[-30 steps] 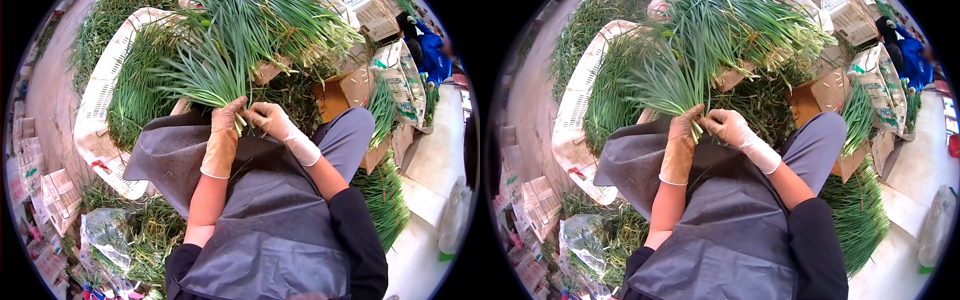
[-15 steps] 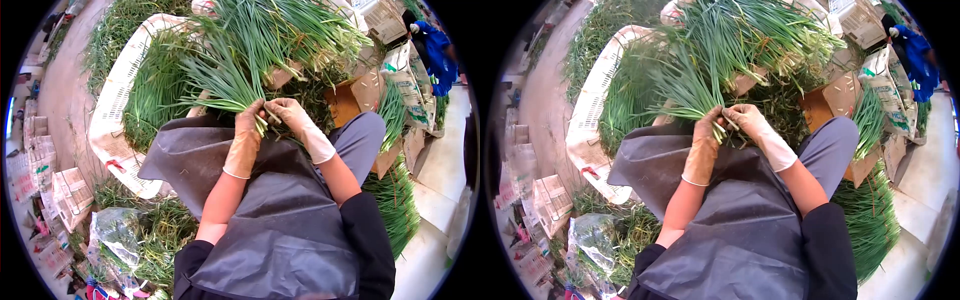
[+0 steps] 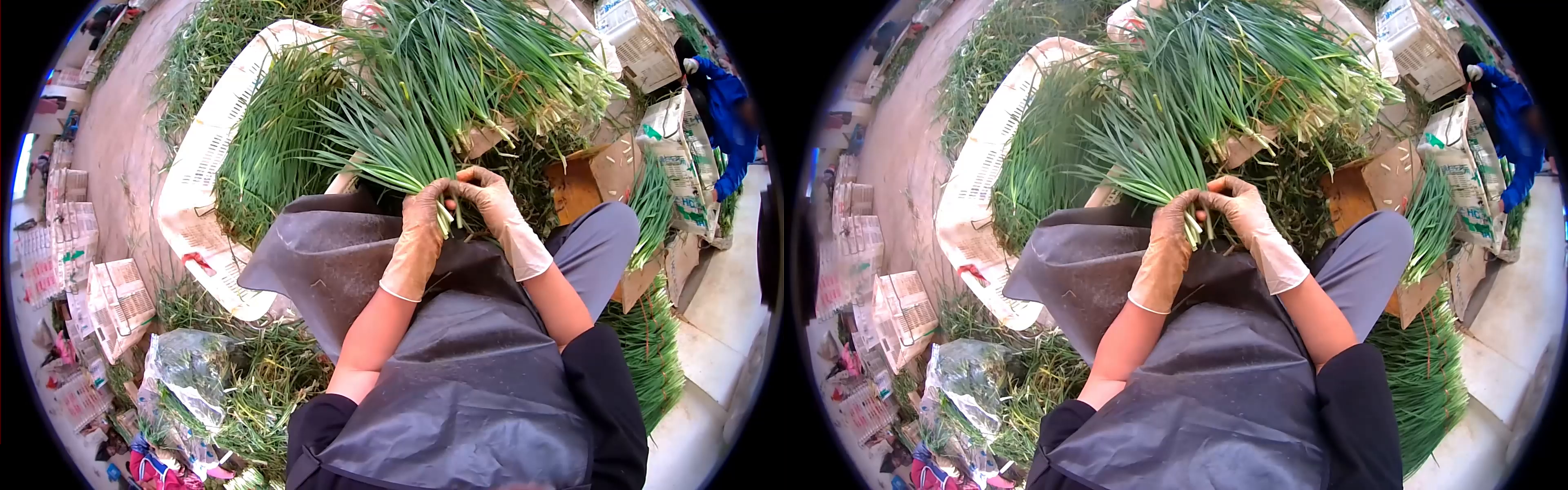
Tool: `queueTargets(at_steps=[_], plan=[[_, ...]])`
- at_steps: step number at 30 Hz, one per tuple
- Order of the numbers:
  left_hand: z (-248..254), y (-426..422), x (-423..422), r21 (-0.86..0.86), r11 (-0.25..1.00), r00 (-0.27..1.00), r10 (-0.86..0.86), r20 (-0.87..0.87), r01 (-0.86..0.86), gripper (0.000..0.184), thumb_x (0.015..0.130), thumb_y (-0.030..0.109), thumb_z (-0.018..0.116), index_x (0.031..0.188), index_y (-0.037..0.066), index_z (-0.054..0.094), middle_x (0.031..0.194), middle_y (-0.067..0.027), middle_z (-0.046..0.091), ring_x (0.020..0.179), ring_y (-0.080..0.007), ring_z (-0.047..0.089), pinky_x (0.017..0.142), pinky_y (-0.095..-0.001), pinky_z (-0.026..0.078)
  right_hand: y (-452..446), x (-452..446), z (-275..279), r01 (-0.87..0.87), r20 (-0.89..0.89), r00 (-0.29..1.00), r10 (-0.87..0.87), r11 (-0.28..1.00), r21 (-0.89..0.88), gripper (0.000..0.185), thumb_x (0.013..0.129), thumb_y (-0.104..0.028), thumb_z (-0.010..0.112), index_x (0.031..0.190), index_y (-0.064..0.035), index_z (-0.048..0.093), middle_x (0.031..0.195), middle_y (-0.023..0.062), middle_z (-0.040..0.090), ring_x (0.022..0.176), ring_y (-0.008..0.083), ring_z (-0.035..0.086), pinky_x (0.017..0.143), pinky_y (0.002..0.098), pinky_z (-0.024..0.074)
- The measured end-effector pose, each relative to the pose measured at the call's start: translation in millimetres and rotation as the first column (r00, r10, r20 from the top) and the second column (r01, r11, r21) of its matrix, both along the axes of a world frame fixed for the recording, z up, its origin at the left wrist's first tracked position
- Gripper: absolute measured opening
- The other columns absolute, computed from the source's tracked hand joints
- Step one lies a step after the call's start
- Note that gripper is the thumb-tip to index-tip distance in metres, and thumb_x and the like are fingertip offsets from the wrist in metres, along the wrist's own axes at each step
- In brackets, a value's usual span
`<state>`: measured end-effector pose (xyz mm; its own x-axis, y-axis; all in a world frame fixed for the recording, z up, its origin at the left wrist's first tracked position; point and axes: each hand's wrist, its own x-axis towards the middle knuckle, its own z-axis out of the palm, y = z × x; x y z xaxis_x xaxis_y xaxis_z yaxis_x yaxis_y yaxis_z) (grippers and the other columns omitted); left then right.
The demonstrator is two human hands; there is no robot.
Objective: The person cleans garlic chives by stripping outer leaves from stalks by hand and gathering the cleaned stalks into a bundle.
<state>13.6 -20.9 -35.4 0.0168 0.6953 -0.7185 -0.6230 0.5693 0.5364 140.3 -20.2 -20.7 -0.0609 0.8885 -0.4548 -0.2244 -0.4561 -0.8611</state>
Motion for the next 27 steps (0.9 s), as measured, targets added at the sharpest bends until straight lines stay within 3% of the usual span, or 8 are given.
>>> queueTargets(at_steps=[5,9,13,16,18,21,24,27], plan=[[-3,-2,1,0.085,0.996,0.980,0.016,-0.199,0.001,0.016,0.073,0.007,0.067,0.084,-0.002,0.059,0.067,-0.0072,0.060,0.051,-0.0142,0.056,0.044,-0.0250,0.045,-16,10,-10,0.085,0.040,0.996,-0.085,0.996,0.012,0.013,0.079,-0.012,0.068,0.084,-0.0027,0.060,0.077,0.0001,0.060,0.071,0.0081,0.056,0.067,0.0205,0.0456],[-7,-2,6,0.047,0.998,0.998,0.042,0.049,-0.044,0.013,0.074,0.002,0.066,0.084,-0.002,0.060,0.075,-0.0094,0.063,0.061,-0.0185,0.061,0.054,-0.0279,0.051,-19,18,-12,0.051,0.027,0.998,-0.051,0.999,-0.014,0.013,0.082,-0.014,0.064,0.085,-0.0029,0.060,0.076,-0.0021,0.059,0.071,0.0058,0.053,0.066,0.0194,0.0430],[2,0,4,0.106,0.994,0.998,0.032,0.054,-0.037,0.019,0.070,-0.004,0.068,0.087,-0.004,0.059,0.077,-0.0100,0.063,0.068,-0.0194,0.063,0.061,-0.0272,0.052,-17,15,-1,-0.227,0.373,0.921,0.114,0.934,0.276,0.013,0.081,-0.011,0.064,0.082,0.0000,0.057,0.074,-0.0005,0.054,0.068,0.0074,0.047,0.062,0.0218,0.0406],[14,13,-19,0.236,0.948,0.974,0.227,-0.022,-0.216,0.025,0.071,-0.003,0.068,0.093,-0.003,0.057,0.079,-0.0097,0.062,0.069,-0.0186,0.063,0.062,-0.0261,0.053,-26,42,-3,-0.422,0.346,0.860,0.374,0.904,0.071,0.016,0.079,-0.014,0.064,0.081,0.0006,0.057,0.074,0.0022,0.054,0.069,0.0083,0.048,0.062,0.0246,0.0417],[35,19,-36,0.371,0.878,0.952,0.300,0.063,-0.301,0.027,0.075,0.000,0.067,0.099,-0.001,0.055,0.082,-0.0091,0.062,0.070,-0.0175,0.063,0.063,-0.0257,0.054,-23,68,-12,-0.598,0.512,0.653,0.558,0.795,-0.104,0.014,0.078,-0.013,0.062,0.082,0.0002,0.059,0.076,0.0070,0.057,0.068,0.0124,0.055,0.062,0.0273,0.0443],[66,18,-43,0.466,0.834,0.955,0.243,0.170,-0.296,0.037,0.077,-0.001,0.064,0.111,0.002,0.048,0.084,-0.0076,0.060,0.065,-0.0150,0.060,0.060,-0.0259,0.053,-14,81,-19,-0.419,0.947,-0.212,0.239,0.854,-0.309,0.024,0.079,-0.025,0.061,0.094,-0.0058,0.061,0.086,0.0171,0.062,0.081,0.0308,0.061,0.070,0.0382,0.0485],[44,17,-27,0.405,0.862,0.944,0.221,0.244,-0.307,0.023,0.079,0.001,0.063,0.102,0.005,0.056,0.075,-0.0033,0.056,0.058,-0.0125,0.055,0.054,-0.0251,0.049,37,24,13,-0.443,0.956,0.122,-0.268,0.847,0.294,0.031,0.079,-0.027,0.063,0.101,-0.0062,0.056,0.084,0.0110,0.063,0.077,0.0276,0.062,0.067,0.0368,0.0490],[25,14,-20,0.222,0.956,0.965,0.139,0.223,-0.189,0.023,0.080,0.002,0.062,0.102,0.003,0.056,0.072,-0.0017,0.053,0.055,-0.0112,0.052,0.052,-0.0246,0.046,89,2,-16,-0.371,0.971,-0.235,0.039,0.920,-0.127,0.029,0.079,-0.028,0.064,0.097,-0.0069,0.057,0.072,0.0105,0.063,0.064,0.0266,0.062,0.061,0.0374,0.0483]])
